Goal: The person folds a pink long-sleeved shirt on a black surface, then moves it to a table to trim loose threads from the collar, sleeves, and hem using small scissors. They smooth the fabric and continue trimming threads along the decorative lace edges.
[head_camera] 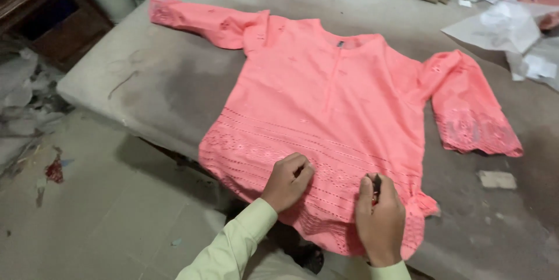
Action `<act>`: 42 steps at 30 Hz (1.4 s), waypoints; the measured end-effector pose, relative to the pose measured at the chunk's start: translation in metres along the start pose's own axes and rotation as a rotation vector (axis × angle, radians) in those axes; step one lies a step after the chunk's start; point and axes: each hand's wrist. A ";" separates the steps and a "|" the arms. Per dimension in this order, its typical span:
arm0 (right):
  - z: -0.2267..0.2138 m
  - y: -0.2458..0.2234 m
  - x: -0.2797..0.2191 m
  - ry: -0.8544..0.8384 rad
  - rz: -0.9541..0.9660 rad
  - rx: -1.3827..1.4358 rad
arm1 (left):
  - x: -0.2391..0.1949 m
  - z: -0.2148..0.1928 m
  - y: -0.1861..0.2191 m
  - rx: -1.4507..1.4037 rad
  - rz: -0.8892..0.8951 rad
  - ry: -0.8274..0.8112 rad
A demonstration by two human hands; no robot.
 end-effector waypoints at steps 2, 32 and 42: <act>0.015 -0.042 0.006 -0.245 0.070 0.140 | -0.009 -0.031 -0.013 0.043 0.023 0.103; 0.257 -0.228 0.026 -0.280 -0.062 0.691 | -0.050 -0.270 -0.133 -0.260 -0.177 -0.215; 0.240 -0.253 0.005 -0.137 0.158 0.795 | -0.044 -0.205 -0.199 -0.514 -0.256 -0.309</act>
Point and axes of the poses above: each hand's wrist, its own x-axis towards the middle knuckle, its own z-axis out of the palm, y = z × x, and after that the axes turned 12 degrees about -y, right-handed
